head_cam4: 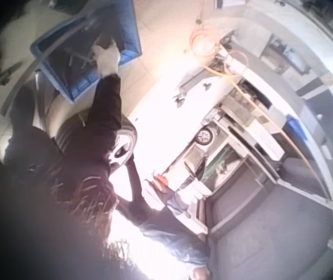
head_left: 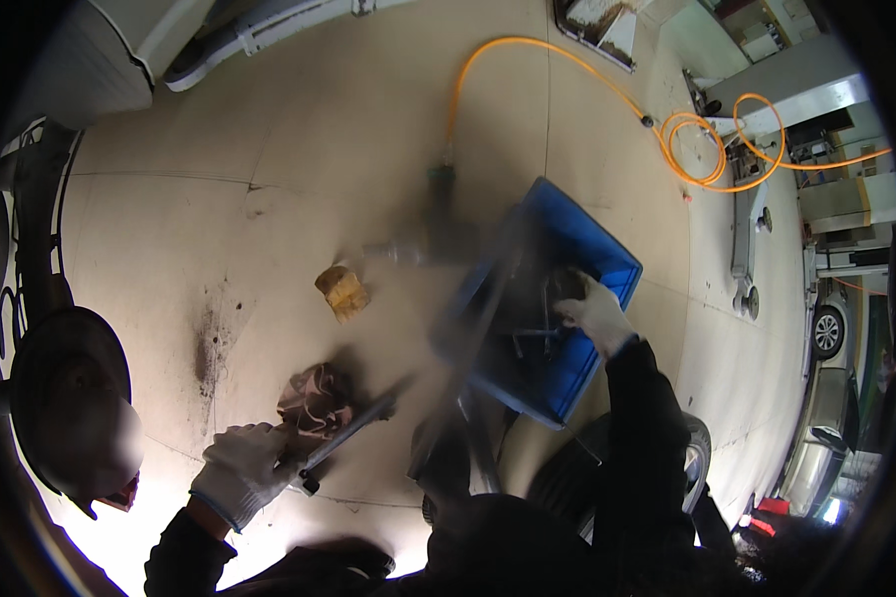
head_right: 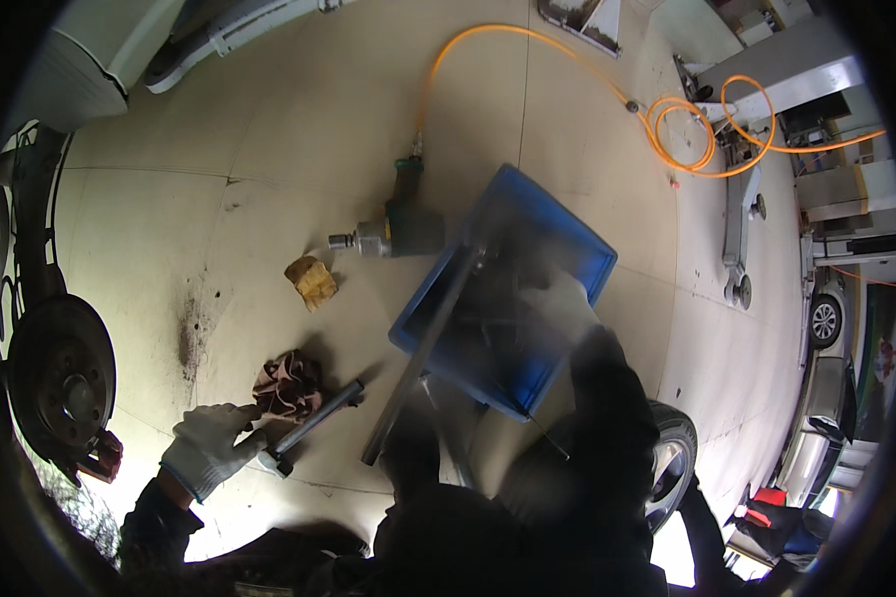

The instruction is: The person removes a wheel hub assembly from a car's suspension using a hammer and impact wrench, then installs a new hub. They loosen and remove fasteners, strike the hub to free it, and fit the replacement into place.

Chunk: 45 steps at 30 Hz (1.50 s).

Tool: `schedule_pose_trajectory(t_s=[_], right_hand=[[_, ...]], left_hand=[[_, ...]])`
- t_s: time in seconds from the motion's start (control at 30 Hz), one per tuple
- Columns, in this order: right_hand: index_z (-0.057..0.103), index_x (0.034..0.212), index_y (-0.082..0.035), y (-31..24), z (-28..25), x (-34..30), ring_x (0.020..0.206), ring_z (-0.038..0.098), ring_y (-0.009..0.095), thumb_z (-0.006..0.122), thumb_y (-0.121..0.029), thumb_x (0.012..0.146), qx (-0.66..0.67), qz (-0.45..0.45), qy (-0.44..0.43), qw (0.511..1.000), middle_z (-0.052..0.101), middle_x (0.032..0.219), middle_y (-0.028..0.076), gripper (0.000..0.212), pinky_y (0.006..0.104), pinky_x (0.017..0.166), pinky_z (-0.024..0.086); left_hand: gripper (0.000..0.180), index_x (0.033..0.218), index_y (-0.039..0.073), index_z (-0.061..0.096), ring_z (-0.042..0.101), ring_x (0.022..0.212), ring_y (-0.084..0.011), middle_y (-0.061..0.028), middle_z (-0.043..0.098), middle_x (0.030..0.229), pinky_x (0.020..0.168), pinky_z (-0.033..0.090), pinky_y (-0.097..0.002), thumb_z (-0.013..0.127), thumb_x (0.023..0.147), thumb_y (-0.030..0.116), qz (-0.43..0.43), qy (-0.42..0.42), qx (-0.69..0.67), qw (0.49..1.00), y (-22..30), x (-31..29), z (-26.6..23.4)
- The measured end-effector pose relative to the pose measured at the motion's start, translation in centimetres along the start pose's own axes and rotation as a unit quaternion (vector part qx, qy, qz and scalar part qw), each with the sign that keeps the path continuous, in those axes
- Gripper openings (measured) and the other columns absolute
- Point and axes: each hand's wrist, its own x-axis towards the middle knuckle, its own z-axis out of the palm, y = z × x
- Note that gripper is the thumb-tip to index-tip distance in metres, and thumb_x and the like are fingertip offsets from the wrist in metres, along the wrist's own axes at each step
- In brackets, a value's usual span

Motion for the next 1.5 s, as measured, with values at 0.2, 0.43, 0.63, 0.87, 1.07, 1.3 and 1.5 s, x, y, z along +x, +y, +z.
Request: schedule_pose_trajectory(t_s=[0.2, 0.43, 0.63, 0.87, 1.07, 1.3, 1.5], right_hand=[[0.036, 0.154, 0.004, -4.4, 3.1, -9.0, 0.127, 0.059, 0.024, 0.072, -0.020, 0.096, 0.459, -0.076, -0.256, 0.847, 0.051, 0.148, 0.018, 0.073, 0.0392, 0.101, 0.053], [0.030, 0.155, 0.008, -9.9, 7.7, -13.4, 0.141, 0.049, 0.030, 0.077, -0.033, 0.091, 0.309, -0.247, -0.358, 0.846, 0.046, 0.156, 0.021, 0.090, 0.0423, 0.117, 0.038], [0.044, 0.152, -0.004, -8.9, 14.9, -15.4, 0.121, 0.065, 0.032, 0.080, -0.031, 0.086, -0.002, -0.290, -0.203, 0.935, 0.065, 0.129, 0.024, 0.080, 0.0382, 0.104, 0.051], [0.030, 0.159, -0.010, -5.5, 17.8, -15.3, 0.117, 0.064, 0.036, 0.076, -0.050, 0.087, -0.072, -0.284, -0.163, 0.942, 0.061, 0.124, 0.022, 0.095, 0.0414, 0.101, 0.051], [0.030, 0.159, -0.006, -4.7, 15.1, -13.8, 0.122, 0.063, 0.032, 0.082, -0.045, 0.082, 0.147, -0.213, -0.181, 0.949, 0.059, 0.135, 0.024, 0.101, 0.0373, 0.103, 0.051], [0.051, 0.145, -0.001, -3.5, 5.5, -9.2, 0.123, 0.064, 0.027, 0.085, -0.032, 0.075, 0.104, -0.142, -0.243, 0.954, 0.068, 0.128, 0.019, 0.084, 0.0366, 0.107, 0.049], [0.064, 0.126, 0.000, 1.6, -0.5, -0.4, 0.103, 0.070, 0.033, 0.076, -0.025, 0.082, -0.279, -0.173, 0.054, 0.943, 0.073, 0.108, 0.016, 0.053, 0.0398, 0.088, 0.056]], left_hand=[[0.039, 0.127, 0.002, 0.067, 0.077, 0.092, -0.0210, -0.0148, 0.076, 0.102, 0.084, 0.061, -0.0328, 0.073, 0.089, 0.008, 0.054, 0.108, -0.315, 0.941, 3.8, 1.6, -3.6], [0.049, 0.132, -0.002, 0.059, 0.073, 0.089, -0.0150, -0.0091, 0.074, 0.100, 0.082, 0.060, -0.0291, 0.079, 0.089, 0.011, 0.093, 0.171, -0.509, 0.839, 6.6, 2.2, -2.8], [0.056, 0.151, 0.003, 0.038, 0.064, 0.121, -0.0223, -0.0157, 0.059, 0.135, 0.096, 0.057, -0.0346, 0.059, 0.102, 0.016, -0.006, -0.015, -0.705, 0.710, 7.4, 3.3, -1.3], [0.047, 0.147, 0.001, 0.042, 0.064, 0.121, -0.0259, -0.0152, 0.059, 0.135, 0.098, 0.058, -0.0354, 0.052, 0.104, 0.015, -0.067, -0.075, -0.741, 0.664, 7.6, 6.4, 1.2], [0.051, 0.148, 0.000, 0.044, 0.062, 0.119, -0.0206, -0.0131, 0.059, 0.135, 0.101, 0.054, -0.0316, 0.059, 0.100, 0.006, -0.020, -0.014, -0.667, 0.745, 10.0, 9.9, 3.4], [0.049, 0.143, -0.005, 0.051, 0.067, 0.104, -0.0172, -0.0148, 0.069, 0.119, 0.090, 0.057, -0.0288, 0.063, 0.100, 0.014, 0.016, -0.121, -0.533, 0.837, 14.2, 14.8, 2.0], [0.076, 0.150, 0.004, 0.041, 0.070, 0.106, -0.0332, -0.0255, 0.062, 0.129, 0.088, 0.057, -0.0410, 0.078, 0.087, 0.028, -0.042, -0.020, -0.099, 0.994, 17.7, 15.7, 1.1]])
